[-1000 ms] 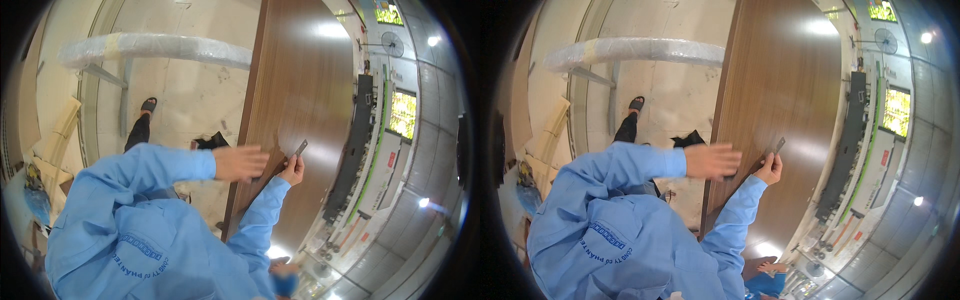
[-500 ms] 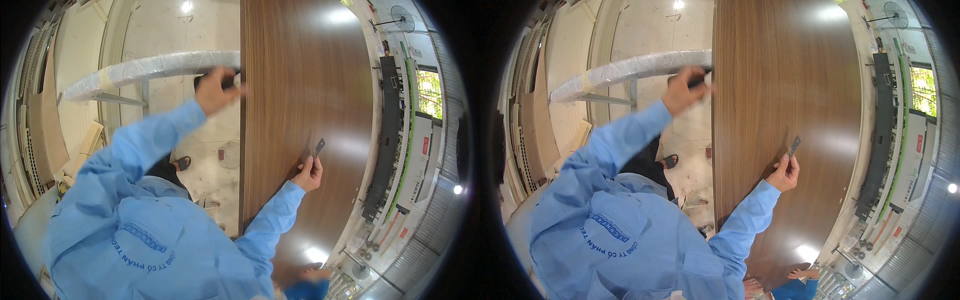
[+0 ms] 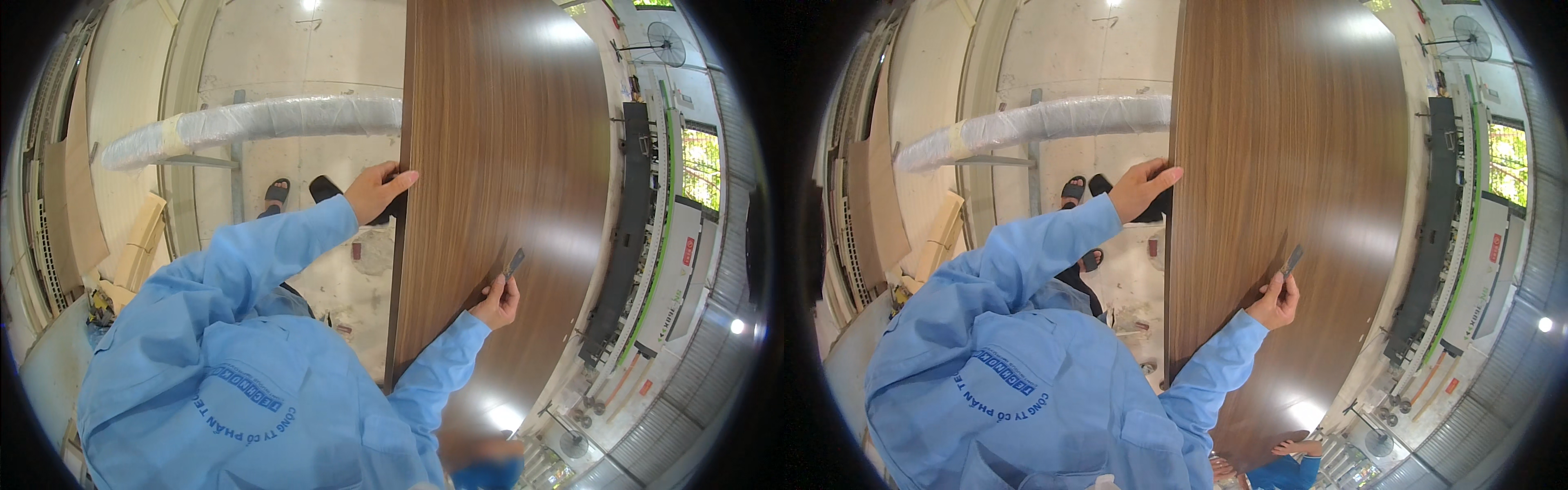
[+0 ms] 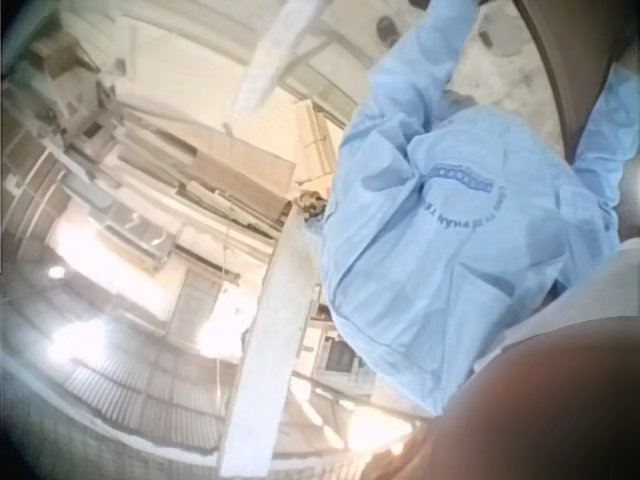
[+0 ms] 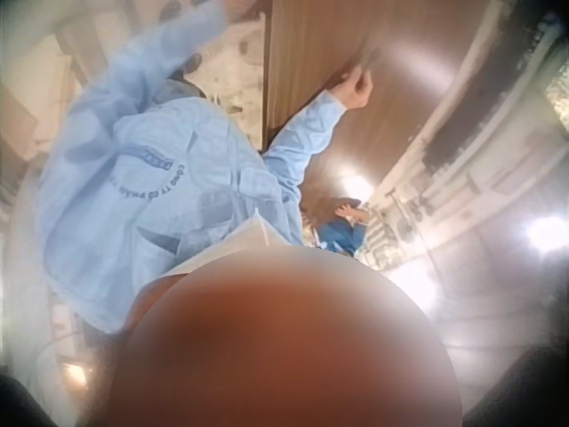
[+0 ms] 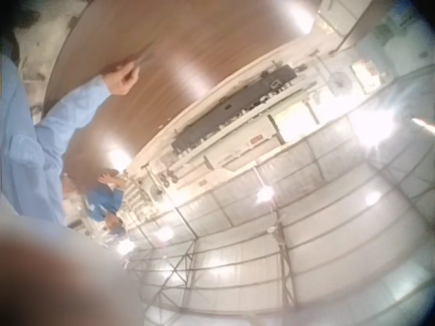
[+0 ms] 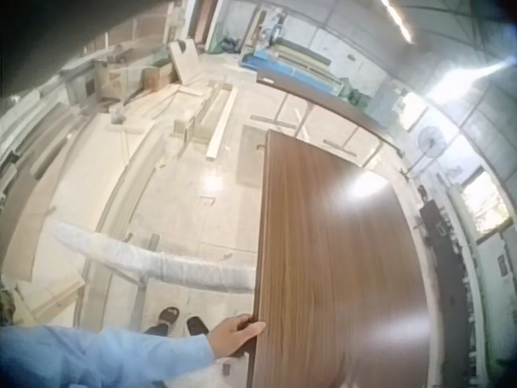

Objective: The person scrapes the surface of a large wooden tabletop with a small metal tool while holding a black cloth in the other hand. The person moves along the edge of the table, repeatedly scraping and wiping the surface.

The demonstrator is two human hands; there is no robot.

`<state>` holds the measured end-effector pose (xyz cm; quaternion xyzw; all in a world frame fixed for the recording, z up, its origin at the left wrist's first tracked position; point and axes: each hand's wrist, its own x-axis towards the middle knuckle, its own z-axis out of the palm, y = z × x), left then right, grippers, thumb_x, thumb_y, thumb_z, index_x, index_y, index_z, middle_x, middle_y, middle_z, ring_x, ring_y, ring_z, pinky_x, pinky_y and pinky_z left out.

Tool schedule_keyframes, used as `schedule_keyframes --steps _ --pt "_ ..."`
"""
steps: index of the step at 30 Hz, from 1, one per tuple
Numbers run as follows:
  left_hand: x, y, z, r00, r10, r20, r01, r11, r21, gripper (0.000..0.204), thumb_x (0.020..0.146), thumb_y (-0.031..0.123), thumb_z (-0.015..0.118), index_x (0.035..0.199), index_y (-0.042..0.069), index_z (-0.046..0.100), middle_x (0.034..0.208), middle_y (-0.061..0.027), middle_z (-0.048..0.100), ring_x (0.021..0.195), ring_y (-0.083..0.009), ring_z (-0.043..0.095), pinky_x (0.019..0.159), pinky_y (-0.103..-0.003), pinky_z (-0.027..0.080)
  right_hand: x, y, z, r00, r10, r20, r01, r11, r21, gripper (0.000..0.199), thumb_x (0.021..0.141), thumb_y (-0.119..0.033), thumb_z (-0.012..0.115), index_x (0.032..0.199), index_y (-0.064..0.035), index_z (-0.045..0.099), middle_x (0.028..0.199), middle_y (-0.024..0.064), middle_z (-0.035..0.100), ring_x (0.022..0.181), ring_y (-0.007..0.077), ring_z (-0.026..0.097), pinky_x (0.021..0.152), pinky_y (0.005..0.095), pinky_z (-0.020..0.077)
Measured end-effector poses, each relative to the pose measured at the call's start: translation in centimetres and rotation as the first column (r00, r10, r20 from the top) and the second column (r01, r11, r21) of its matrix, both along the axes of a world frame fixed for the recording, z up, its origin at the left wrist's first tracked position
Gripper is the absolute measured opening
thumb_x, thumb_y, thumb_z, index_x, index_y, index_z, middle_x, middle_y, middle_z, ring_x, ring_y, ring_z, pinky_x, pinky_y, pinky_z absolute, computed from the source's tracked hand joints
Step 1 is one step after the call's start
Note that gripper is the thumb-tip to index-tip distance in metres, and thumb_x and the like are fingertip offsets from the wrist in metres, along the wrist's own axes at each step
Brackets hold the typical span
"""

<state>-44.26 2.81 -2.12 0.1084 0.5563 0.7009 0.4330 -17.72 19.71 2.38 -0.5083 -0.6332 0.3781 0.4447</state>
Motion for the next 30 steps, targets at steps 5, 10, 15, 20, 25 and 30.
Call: schedule_keyframes --steps 5,10,15,20,25,30 --pt "-0.7 -0.5 -0.9 0.991 -0.134 0.026 0.133 0.991 0.029 0.05 0.103 0.032 0.064 0.136 -0.005 0.059 0.122 -0.0121 0.07 0.111 -0.0169 0.065 0.1 -0.031 0.05 0.2 0.1 -0.1 0.998 -0.016 0.061 0.015 1.0 0.014 0.022 0.092 -0.006 0.078 0.111 0.0039 0.072 0.09 0.0068 0.069 0.065 0.0086 0.055 0.056 0.0217 0.0446" --pt "-2.4 -1.3 -1.4 0.952 -0.284 0.119 0.252 0.941 0.225 0.048 0.103 0.027 0.066 0.139 -0.004 0.058 0.123 -0.0098 0.07 0.112 -0.0161 0.064 0.101 -0.031 0.049 0.1 0.0 0.0 0.997 -0.009 0.074 0.007 1.0 0.023 0.022 0.092 -0.005 0.078 0.111 0.0036 0.072 0.092 0.0072 0.07 0.065 0.0084 0.055 0.055 0.0217 0.0441" --pt "-2.9 -0.7 -0.5 0.941 -0.321 0.103 0.322 0.947 0.011 0.046 0.104 0.022 0.065 0.142 -0.003 0.057 0.128 -0.0064 0.068 0.112 -0.0141 0.063 0.102 -0.03 0.049 -0.8 -0.4 0.5 0.994 -0.001 0.105 0.0 1.0 0.013 0.022 0.092 -0.004 0.077 0.111 0.0049 0.072 0.093 0.0079 0.071 0.066 0.0084 0.056 0.055 0.022 0.0446" --pt "-2.1 -2.0 -1.1 0.949 -0.25 0.19 0.22 0.962 0.164 0.05 0.104 0.022 0.064 0.147 -0.002 0.053 0.132 -0.0059 0.066 0.116 -0.0146 0.061 0.105 -0.031 0.048 -6.7 -0.9 1.9 0.894 0.437 0.098 -0.417 0.892 -0.176 0.019 0.091 -0.003 0.077 0.109 0.0031 0.074 0.092 0.0053 0.071 0.072 0.0095 0.059 0.061 0.0221 0.0473" --pt "0.9 -2.7 -0.7 0.981 -0.157 0.113 0.14 0.98 0.141 0.057 0.101 0.024 0.069 0.15 0.0 0.05 0.135 -0.008 0.063 0.124 -0.0156 0.057 0.109 -0.032 0.045 -15.1 -0.2 3.6 0.559 0.808 0.185 -0.732 0.586 -0.348 0.014 0.087 0.0 0.077 0.101 0.0019 0.076 0.088 0.006 0.072 0.078 0.0127 0.063 0.071 0.0272 0.0509" --pt "2.3 -3.4 0.4 0.982 -0.181 0.056 0.179 0.983 0.045 0.059 0.097 0.023 0.075 0.147 0.003 0.053 0.133 -0.0097 0.064 0.124 -0.0162 0.057 0.109 -0.032 0.046 -18.4 0.6 5.7 0.2 0.94 0.276 -0.875 0.298 -0.381 0.013 0.085 0.0 0.077 0.098 0.0007 0.076 0.084 0.0093 0.073 0.076 0.015 0.067 0.07 0.0286 0.0517"
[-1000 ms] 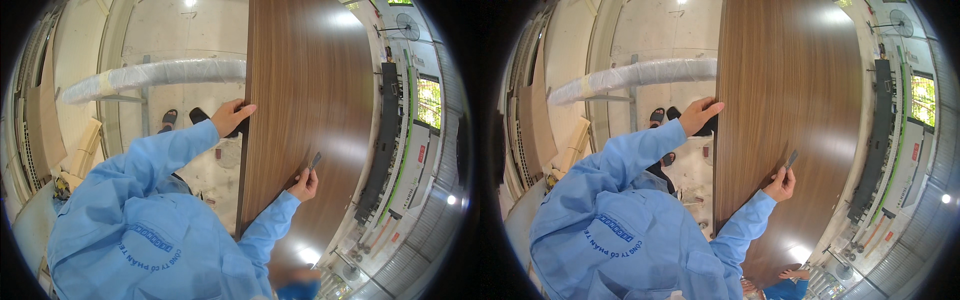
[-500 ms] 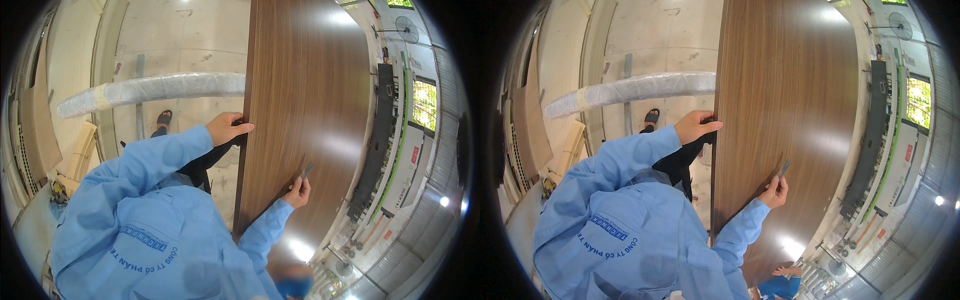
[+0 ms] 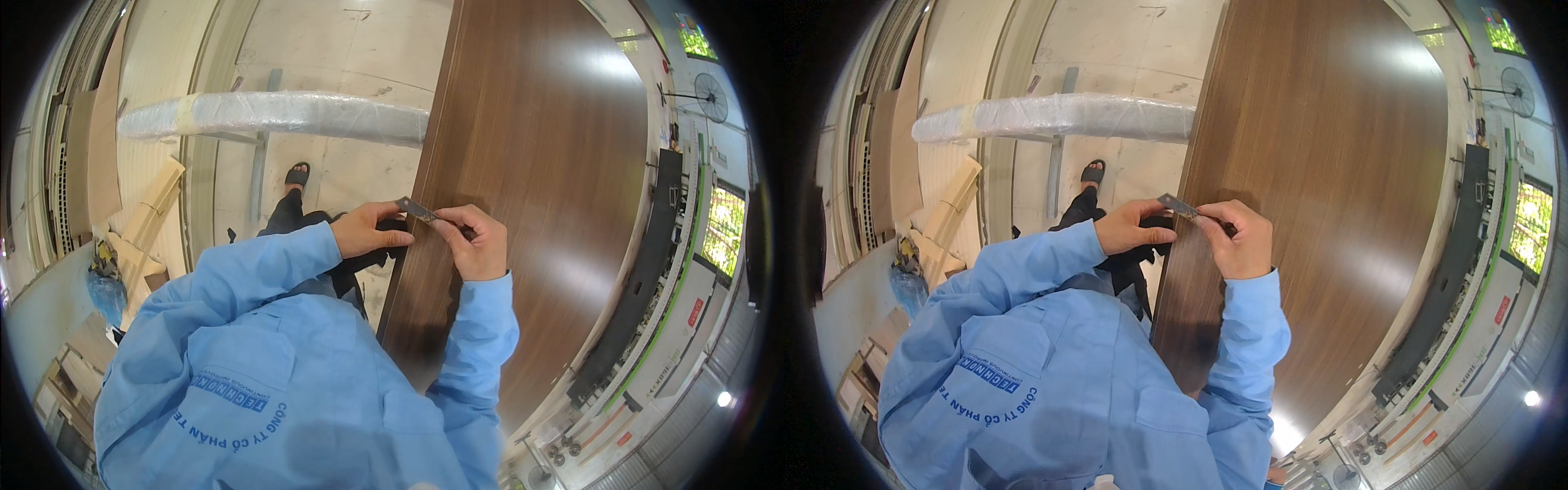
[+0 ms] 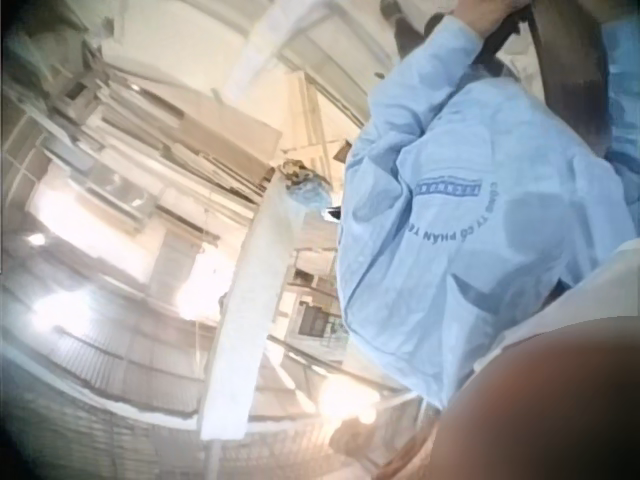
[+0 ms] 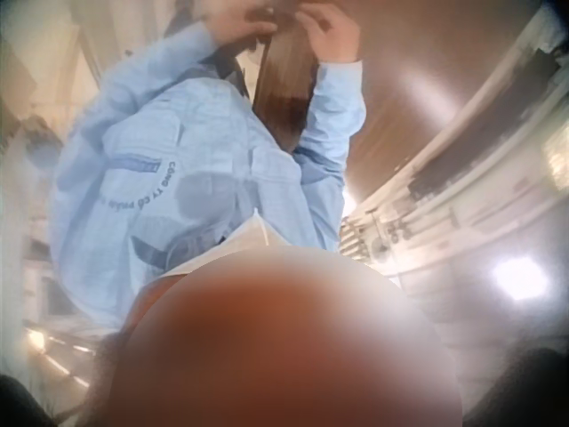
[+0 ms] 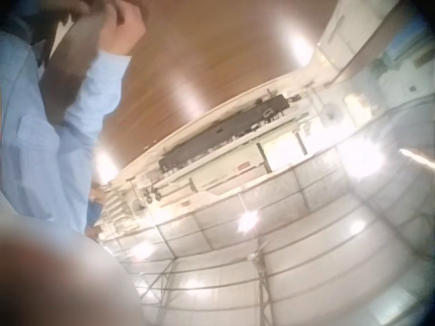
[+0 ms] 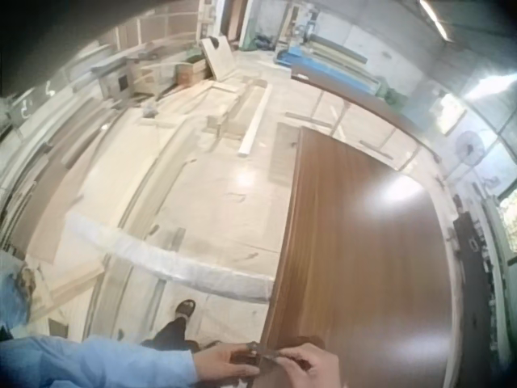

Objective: The person scrapes the surface of a large wooden tabletop with a small metal tool while holding a black cloth in the other hand. The person moves along the edge of the table, repeatedly scraping and wiping the surface.

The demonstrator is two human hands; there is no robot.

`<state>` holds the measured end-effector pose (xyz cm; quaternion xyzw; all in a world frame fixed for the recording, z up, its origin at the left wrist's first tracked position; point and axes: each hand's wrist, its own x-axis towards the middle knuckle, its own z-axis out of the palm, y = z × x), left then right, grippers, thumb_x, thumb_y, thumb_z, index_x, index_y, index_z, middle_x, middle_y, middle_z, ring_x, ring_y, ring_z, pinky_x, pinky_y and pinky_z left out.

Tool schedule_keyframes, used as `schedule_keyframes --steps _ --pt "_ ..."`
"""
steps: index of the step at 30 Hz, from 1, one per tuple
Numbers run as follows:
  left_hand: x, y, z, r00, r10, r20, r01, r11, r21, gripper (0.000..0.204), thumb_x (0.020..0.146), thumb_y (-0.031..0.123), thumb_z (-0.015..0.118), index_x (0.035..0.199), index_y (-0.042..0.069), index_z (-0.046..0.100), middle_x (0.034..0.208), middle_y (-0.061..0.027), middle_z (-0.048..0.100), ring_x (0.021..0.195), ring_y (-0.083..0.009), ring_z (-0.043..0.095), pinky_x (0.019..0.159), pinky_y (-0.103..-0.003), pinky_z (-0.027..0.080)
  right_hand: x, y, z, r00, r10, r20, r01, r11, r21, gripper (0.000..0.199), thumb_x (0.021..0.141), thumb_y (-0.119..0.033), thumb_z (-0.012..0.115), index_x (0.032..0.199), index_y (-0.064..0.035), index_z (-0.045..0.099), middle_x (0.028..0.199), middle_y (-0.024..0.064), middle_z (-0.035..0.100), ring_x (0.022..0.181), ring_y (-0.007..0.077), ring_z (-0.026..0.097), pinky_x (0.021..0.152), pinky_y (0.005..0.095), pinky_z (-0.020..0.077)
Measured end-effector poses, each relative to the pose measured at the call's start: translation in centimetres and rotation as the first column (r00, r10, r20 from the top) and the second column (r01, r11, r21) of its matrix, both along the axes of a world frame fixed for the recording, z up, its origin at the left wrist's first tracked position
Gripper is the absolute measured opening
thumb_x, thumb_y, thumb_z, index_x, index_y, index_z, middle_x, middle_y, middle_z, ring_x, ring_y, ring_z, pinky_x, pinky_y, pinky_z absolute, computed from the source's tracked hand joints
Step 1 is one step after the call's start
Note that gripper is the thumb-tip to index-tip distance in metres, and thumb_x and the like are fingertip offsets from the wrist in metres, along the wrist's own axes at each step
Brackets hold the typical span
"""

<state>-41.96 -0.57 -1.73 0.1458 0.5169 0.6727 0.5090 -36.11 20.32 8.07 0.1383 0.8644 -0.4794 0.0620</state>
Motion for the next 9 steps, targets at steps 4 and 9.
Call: schedule_keyframes --steps 4,9 --pt "0.3 0.0 0.4 0.995 -0.05 0.084 0.05 0.999 0.001 0.065 0.095 0.025 0.077 0.149 0.002 0.05 0.137 -0.0116 0.062 0.129 -0.0192 0.053 0.113 -0.035 0.042 -1.6 1.2 0.6 0.985 0.088 0.145 -0.086 0.996 -0.025 0.012 0.085 -0.001 0.078 0.097 0.0006 0.076 0.082 0.0099 0.073 0.074 0.0158 0.068 0.069 0.0292 0.0523" --pt "0.3 0.1 -0.7 0.994 -0.089 0.067 0.089 0.996 0.003 0.067 0.097 0.027 0.076 0.152 0.004 0.047 0.143 -0.0105 0.059 0.132 -0.0186 0.051 0.114 -0.036 0.041 -2.4 1.2 1.1 0.97 0.098 0.223 -0.098 0.995 -0.01 0.011 0.086 -0.001 0.078 0.096 0.0005 0.076 0.083 0.0097 0.075 0.074 0.0167 0.069 0.07 0.0289 0.0528"
